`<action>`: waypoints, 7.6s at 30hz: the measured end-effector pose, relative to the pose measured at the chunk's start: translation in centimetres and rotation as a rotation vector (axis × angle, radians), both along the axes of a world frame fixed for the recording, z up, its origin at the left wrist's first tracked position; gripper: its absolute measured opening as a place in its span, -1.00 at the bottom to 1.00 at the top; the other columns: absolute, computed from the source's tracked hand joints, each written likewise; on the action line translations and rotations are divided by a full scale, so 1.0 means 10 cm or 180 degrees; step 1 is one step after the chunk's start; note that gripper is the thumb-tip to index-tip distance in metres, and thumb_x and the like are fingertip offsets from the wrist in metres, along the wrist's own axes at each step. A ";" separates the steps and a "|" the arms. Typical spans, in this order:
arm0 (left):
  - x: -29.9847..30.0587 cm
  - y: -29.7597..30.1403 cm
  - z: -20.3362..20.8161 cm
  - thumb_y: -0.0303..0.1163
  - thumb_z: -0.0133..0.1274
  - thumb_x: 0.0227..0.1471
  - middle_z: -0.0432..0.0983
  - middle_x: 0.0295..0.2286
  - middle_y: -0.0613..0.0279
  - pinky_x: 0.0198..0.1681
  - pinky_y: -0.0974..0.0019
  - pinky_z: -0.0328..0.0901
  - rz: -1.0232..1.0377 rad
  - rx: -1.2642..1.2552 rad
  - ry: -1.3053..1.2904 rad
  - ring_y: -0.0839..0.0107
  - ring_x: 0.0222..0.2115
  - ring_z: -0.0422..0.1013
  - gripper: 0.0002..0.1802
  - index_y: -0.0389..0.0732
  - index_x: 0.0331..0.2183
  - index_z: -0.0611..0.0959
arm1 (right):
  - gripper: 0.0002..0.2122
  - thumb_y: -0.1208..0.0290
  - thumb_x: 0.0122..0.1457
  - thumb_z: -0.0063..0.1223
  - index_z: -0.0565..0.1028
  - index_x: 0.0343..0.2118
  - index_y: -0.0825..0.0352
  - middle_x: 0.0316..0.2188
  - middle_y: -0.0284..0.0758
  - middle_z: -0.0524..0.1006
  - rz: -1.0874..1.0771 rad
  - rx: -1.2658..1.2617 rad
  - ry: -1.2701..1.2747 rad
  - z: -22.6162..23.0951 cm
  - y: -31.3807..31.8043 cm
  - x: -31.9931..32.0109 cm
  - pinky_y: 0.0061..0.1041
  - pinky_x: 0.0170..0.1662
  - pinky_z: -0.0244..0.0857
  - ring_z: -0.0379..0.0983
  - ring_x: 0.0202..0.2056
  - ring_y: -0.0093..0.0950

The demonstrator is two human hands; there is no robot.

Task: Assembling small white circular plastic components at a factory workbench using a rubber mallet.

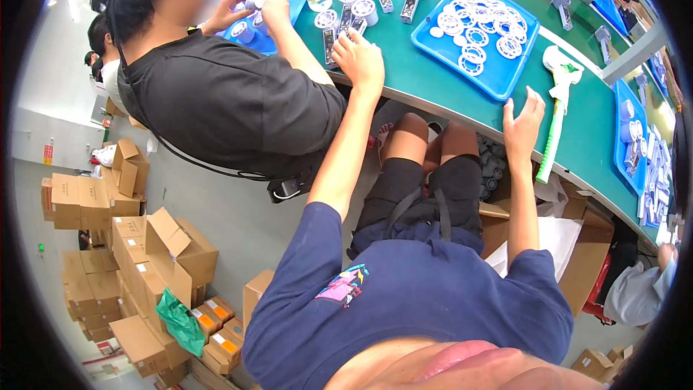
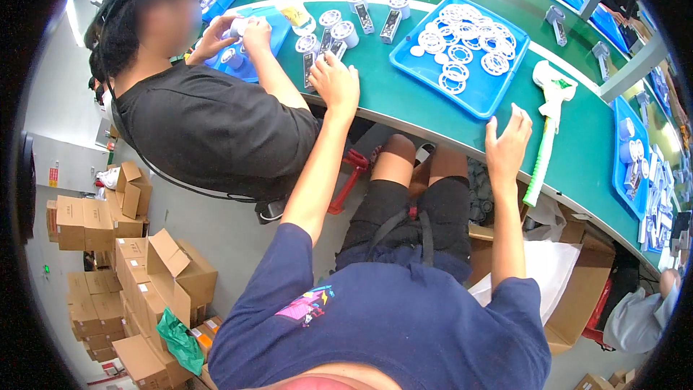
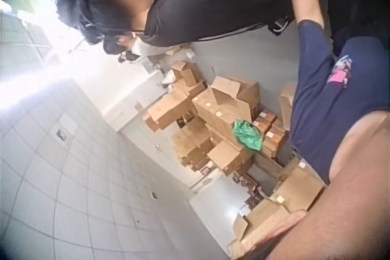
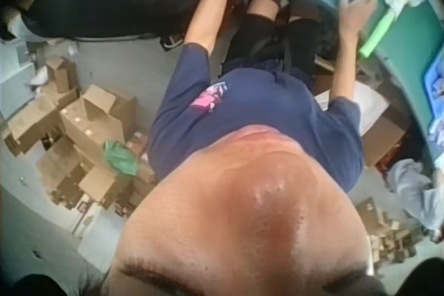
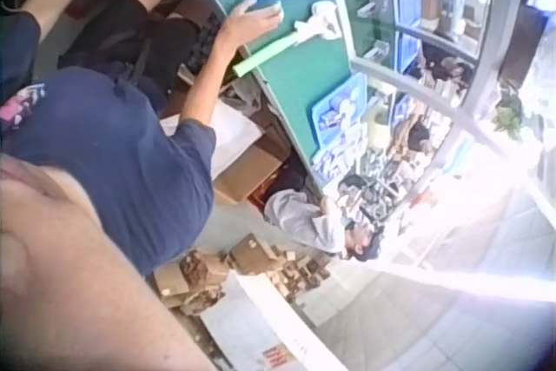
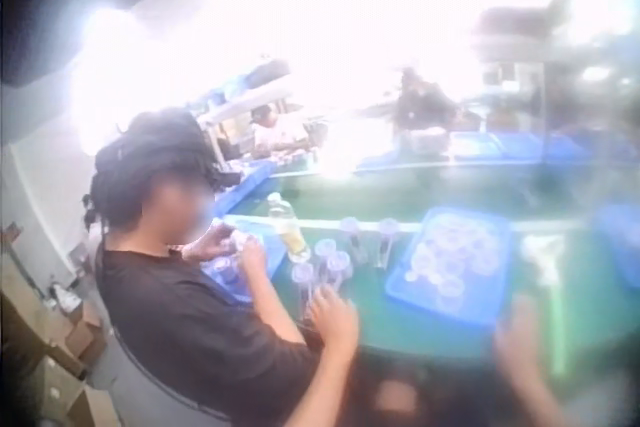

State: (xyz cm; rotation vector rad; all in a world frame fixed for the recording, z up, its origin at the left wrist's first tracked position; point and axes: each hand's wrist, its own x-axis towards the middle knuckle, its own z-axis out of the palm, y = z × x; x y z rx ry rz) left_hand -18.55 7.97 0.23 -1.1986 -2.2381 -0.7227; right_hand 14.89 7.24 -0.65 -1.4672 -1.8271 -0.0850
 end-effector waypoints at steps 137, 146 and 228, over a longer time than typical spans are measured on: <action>1.14 -0.96 -0.27 -0.07 -0.05 0.24 0.47 -0.52 0.25 -0.69 0.47 0.19 -0.2428 0.0789 -0.7466 0.52 -0.70 0.32 -0.61 -0.25 -0.22 0.51 | -0.79 0.32 0.30 -0.03 0.49 -0.17 0.37 -0.46 -0.32 0.47 0.2769 -0.0962 0.0653 0.59 0.80 -1.08 -0.52 -0.26 0.31 0.40 -0.35 -0.54; 1.16 -0.96 -0.29 -0.06 -0.04 0.23 0.46 -0.52 0.25 -0.68 0.46 0.18 -0.2649 0.0869 -0.7538 0.52 -0.69 0.32 -0.60 -0.25 -0.21 0.50 | -0.79 0.35 0.28 -0.03 0.53 -0.19 0.38 -0.35 -0.22 0.51 0.2940 -0.0907 0.0108 0.46 0.62 -1.08 -0.48 -0.19 0.32 0.48 -0.28 -0.37; 2.43 -0.58 -0.05 0.03 0.07 0.01 0.49 -0.53 -0.31 -0.30 0.07 0.39 -0.3343 -0.1661 -0.3952 -0.09 -0.45 0.51 -0.39 -0.48 -0.44 0.62 | -0.83 0.31 0.13 0.09 0.42 -0.45 0.29 -0.69 -0.50 0.33 0.0441 -0.3051 0.0464 1.25 0.16 1.34 -0.65 -0.75 0.04 0.22 -0.77 -0.68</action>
